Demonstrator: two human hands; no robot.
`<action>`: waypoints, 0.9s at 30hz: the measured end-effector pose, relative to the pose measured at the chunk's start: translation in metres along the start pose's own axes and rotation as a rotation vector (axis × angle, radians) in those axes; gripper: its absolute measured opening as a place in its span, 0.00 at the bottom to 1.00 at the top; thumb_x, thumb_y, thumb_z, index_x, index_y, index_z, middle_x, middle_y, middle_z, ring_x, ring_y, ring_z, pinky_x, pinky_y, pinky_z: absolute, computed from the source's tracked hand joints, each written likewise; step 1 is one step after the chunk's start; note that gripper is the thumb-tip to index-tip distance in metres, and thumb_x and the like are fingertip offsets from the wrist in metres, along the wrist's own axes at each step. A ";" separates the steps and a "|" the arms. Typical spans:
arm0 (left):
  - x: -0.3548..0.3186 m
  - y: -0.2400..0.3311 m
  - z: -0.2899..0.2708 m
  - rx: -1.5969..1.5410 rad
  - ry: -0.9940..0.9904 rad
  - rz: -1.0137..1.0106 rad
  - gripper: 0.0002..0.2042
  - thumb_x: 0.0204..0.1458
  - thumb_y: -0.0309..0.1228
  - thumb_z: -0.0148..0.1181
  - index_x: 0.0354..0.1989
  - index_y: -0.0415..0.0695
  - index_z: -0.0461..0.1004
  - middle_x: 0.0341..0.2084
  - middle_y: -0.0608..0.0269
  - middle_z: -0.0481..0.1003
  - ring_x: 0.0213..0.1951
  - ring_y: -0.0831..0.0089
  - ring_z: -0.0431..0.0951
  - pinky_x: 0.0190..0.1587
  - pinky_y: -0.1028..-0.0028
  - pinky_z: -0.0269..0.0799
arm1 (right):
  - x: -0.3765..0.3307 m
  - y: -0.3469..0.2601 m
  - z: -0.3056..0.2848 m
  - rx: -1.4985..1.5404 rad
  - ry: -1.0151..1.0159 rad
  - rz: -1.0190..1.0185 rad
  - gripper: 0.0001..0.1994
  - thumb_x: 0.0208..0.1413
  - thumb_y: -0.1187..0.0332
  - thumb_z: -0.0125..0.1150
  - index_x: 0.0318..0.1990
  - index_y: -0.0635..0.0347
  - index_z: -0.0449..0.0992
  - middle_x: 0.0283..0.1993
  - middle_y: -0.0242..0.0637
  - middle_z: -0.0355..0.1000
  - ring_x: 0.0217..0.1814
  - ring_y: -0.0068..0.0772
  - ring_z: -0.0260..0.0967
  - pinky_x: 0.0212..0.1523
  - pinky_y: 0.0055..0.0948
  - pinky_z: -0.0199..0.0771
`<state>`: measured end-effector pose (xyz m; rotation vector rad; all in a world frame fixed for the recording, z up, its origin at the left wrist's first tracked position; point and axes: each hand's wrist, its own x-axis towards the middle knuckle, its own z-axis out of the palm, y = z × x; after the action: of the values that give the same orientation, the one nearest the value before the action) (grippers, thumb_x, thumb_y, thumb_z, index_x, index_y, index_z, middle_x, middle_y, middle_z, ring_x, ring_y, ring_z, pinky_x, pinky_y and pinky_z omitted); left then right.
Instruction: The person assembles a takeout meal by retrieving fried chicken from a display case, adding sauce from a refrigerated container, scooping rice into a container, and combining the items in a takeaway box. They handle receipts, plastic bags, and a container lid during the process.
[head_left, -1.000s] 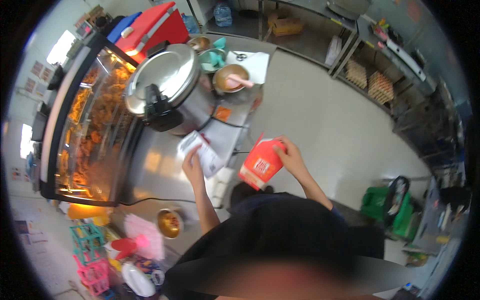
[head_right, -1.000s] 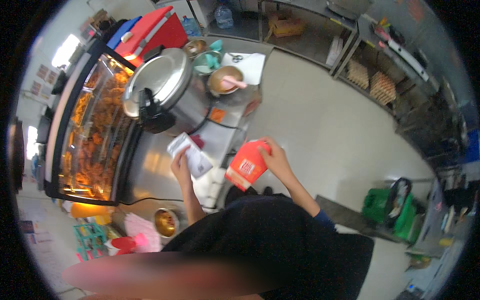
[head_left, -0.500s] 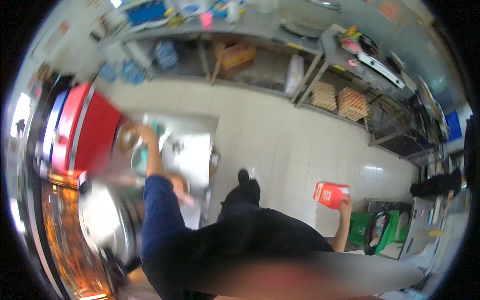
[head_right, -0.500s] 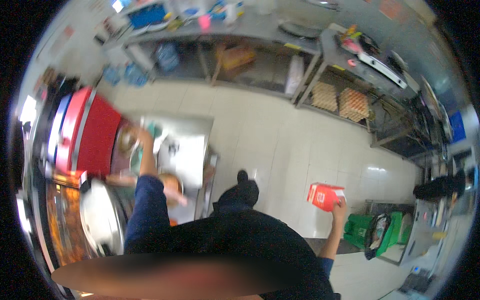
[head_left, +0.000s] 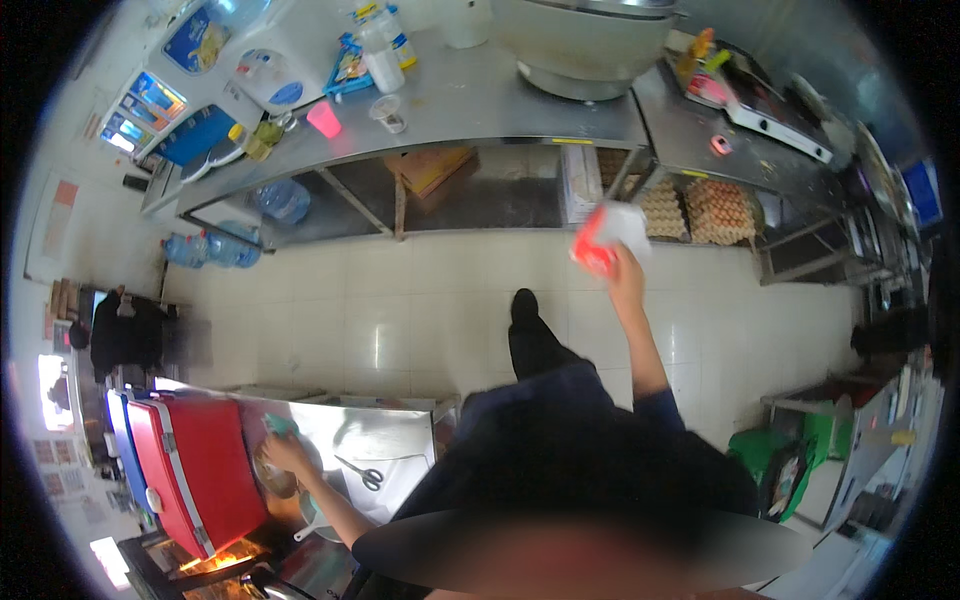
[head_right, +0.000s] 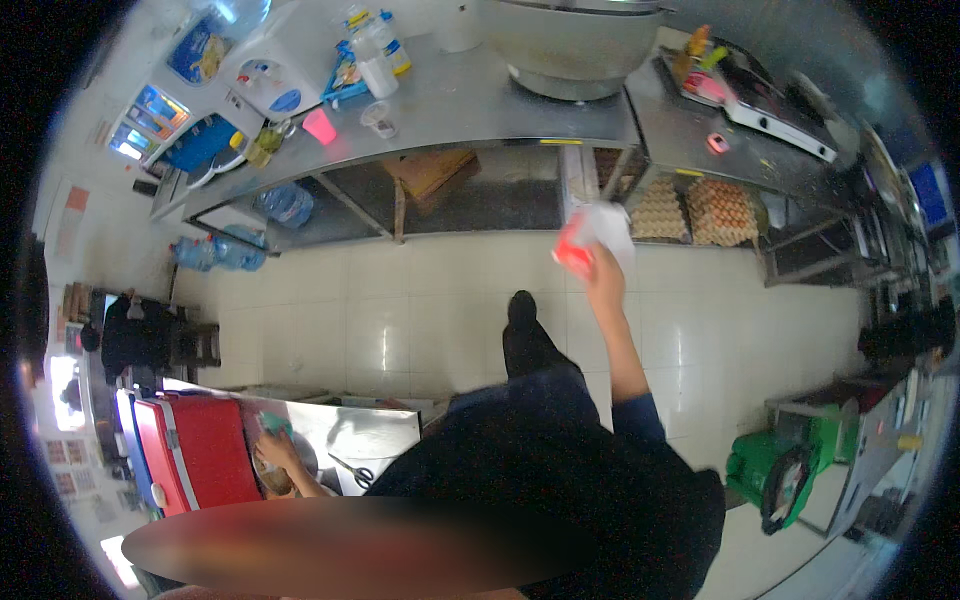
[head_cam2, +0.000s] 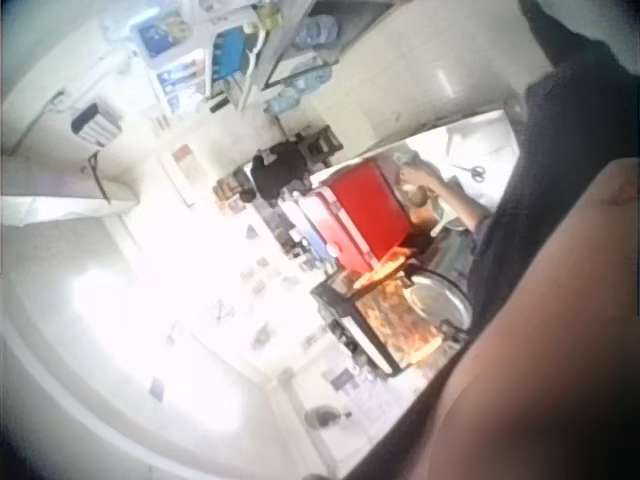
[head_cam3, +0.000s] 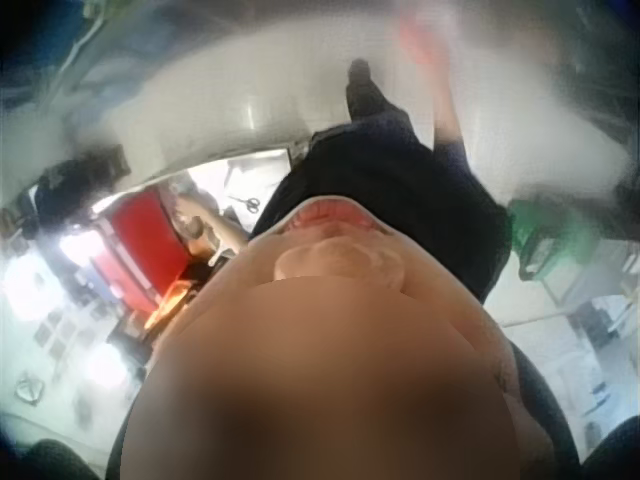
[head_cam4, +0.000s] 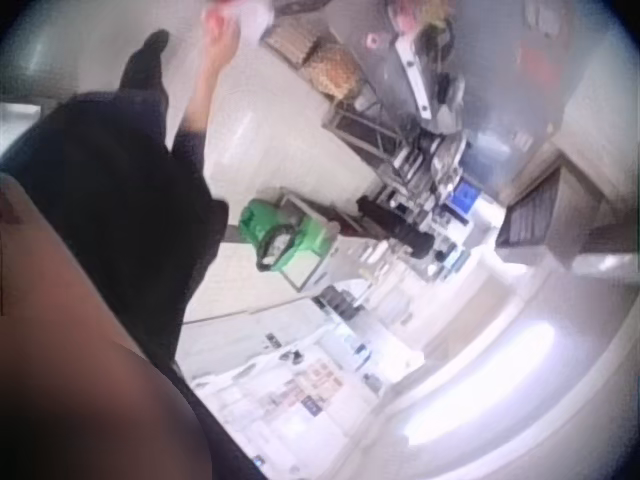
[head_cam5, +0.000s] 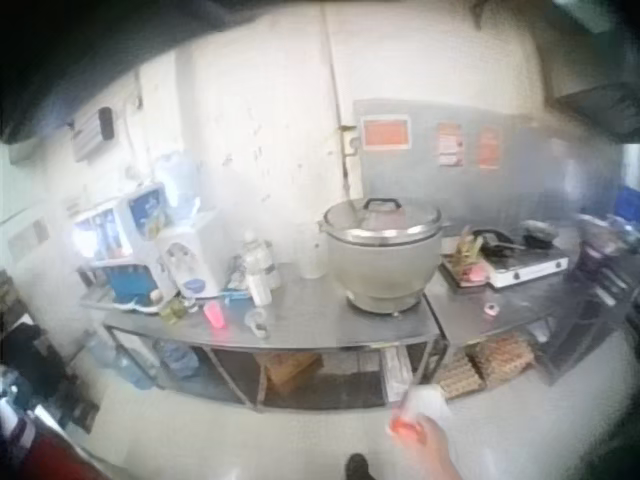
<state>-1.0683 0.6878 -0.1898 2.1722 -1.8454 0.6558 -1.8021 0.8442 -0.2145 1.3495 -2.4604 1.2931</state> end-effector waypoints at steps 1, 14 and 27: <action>0.014 0.024 -0.032 -0.051 0.072 0.023 0.14 0.42 0.36 0.70 0.30 0.36 0.79 0.33 0.47 0.79 0.39 0.49 0.76 0.45 0.54 0.66 | 0.058 -0.008 0.038 0.031 0.098 -0.159 0.11 0.54 0.80 0.53 0.45 0.63 0.73 0.44 0.50 0.75 0.48 0.56 0.72 0.48 0.43 0.73; 0.238 0.521 -0.172 -1.770 -0.044 -0.034 0.12 0.42 0.19 0.73 0.37 0.33 0.81 0.36 0.62 0.78 0.44 0.70 0.73 0.53 0.69 0.65 | 0.385 -0.111 0.201 0.351 -0.205 -0.480 0.25 0.52 0.69 0.61 0.60 0.57 0.68 0.58 0.44 0.67 0.67 0.51 0.58 0.68 0.46 0.54; 0.352 0.856 -0.280 -1.814 0.138 1.761 0.21 0.47 0.48 0.67 0.48 0.53 0.81 0.45 0.74 0.79 0.49 0.67 0.74 0.55 0.61 0.57 | 0.366 -0.094 0.093 0.562 1.051 0.256 0.15 0.64 0.62 0.54 0.48 0.65 0.68 0.48 0.44 0.69 0.52 0.41 0.69 0.55 0.42 0.68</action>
<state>-1.9170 0.3396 0.1163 -0.7020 -2.0656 -0.6301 -1.9308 0.5081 -0.0660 0.1711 -1.5855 2.1028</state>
